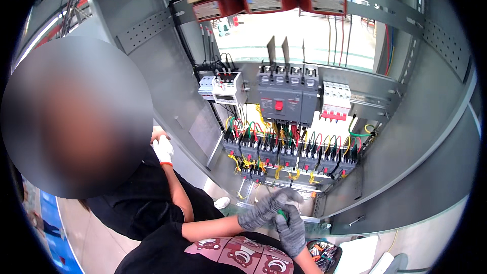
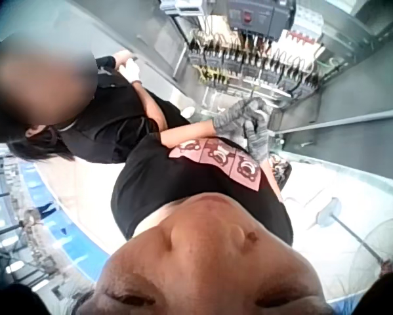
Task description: The person works inside an open electrical panel, using a screwdriver to tighten terminal screws and a handheld voltage tester to check connections. They repeatedly reach into a tool basket to select tools and continue securing wires within the panel.
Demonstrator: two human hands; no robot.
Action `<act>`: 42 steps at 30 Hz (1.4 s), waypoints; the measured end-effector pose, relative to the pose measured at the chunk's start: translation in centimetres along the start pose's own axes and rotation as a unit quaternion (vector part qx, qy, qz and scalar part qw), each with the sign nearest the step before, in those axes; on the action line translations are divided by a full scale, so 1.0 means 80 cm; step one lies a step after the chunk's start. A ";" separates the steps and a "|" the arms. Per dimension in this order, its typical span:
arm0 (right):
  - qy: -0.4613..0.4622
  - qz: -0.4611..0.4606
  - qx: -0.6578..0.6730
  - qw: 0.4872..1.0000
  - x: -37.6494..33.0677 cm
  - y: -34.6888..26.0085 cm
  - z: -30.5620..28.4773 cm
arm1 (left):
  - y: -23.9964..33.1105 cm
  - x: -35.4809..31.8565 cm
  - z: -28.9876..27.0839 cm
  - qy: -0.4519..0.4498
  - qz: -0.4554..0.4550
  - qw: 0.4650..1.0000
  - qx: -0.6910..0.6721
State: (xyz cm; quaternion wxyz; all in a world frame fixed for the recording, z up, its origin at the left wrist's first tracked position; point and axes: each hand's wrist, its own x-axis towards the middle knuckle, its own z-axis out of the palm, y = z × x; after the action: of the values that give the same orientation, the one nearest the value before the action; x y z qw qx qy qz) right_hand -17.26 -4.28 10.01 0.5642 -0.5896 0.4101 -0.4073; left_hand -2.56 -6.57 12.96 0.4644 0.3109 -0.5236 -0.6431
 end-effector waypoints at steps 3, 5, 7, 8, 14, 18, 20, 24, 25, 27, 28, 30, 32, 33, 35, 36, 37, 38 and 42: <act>0.023 -0.181 -0.162 0.970 0.050 -0.052 0.020 | 0.010 -0.006 -0.038 0.153 0.127 0.980 0.003; 0.036 -0.220 -0.194 0.955 0.095 -0.089 0.033 | 0.024 -0.004 -0.080 0.162 0.211 0.961 -0.077; 0.038 -0.266 -0.138 0.953 0.142 -0.126 0.059 | 0.030 -0.012 -0.121 0.176 0.268 0.936 -0.149; 0.032 -0.239 -0.131 0.962 0.155 -0.154 0.069 | 0.025 -0.016 -0.134 0.197 0.262 0.927 -0.183; 0.070 -0.331 -0.192 0.921 0.239 -0.170 0.122 | 0.049 -0.066 -0.133 0.317 0.225 0.919 -0.063; 0.052 -0.278 -0.173 0.943 0.215 -0.148 0.125 | 0.044 -0.077 -0.152 0.349 0.219 0.910 -0.047; 0.079 -0.301 -0.155 0.938 0.207 -0.135 0.122 | 0.060 -0.075 -0.148 0.359 0.192 0.912 -0.049; 0.083 -0.295 -0.130 0.943 0.197 -0.130 0.123 | 0.067 -0.061 -0.167 0.345 0.236 0.908 -0.010; 0.076 -0.288 -0.124 0.946 0.194 -0.132 0.120 | 0.075 -0.056 -0.166 0.352 0.236 0.906 0.002; 0.062 -0.232 -0.074 0.968 0.180 -0.141 0.117 | 0.098 -0.042 -0.165 0.365 0.244 0.898 0.023; 0.071 -0.249 -0.086 0.962 0.177 -0.133 0.113 | 0.100 -0.034 -0.172 0.349 0.255 0.902 -0.018; 0.077 -0.272 -0.123 0.951 0.172 -0.130 0.108 | 0.115 -0.019 -0.183 0.360 0.280 0.890 0.020; 0.069 -0.236 -0.105 0.964 0.165 -0.129 0.102 | 0.144 -0.008 -0.192 0.389 0.282 0.869 0.118; 0.065 -0.218 -0.096 0.969 0.163 -0.128 0.099 | 0.156 0.000 -0.206 0.388 0.283 0.862 0.160; 0.090 -0.271 -0.120 0.951 0.163 -0.124 0.091 | 0.179 0.015 -0.237 0.389 0.284 0.842 0.245; 0.097 -0.279 -0.130 0.947 0.160 -0.129 0.084 | 0.191 0.022 -0.244 0.373 0.291 0.848 0.239; 0.102 -0.287 -0.141 0.942 0.158 -0.132 0.079 | 0.205 0.028 -0.250 0.359 0.298 0.853 0.232; 0.097 -0.252 -0.106 0.957 0.159 -0.131 0.074 | 0.217 0.033 -0.254 0.366 0.283 0.853 0.241; 0.099 -0.254 -0.088 0.958 0.156 -0.130 0.070 | 0.248 0.062 -0.259 0.368 0.251 0.846 0.293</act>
State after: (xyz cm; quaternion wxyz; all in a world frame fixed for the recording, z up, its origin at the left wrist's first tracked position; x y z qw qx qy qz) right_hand -7.57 -13.88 20.45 0.3442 -0.6786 0.3348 -0.5559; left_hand 19.27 -19.54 27.11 0.6560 0.5043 -0.5384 -0.1596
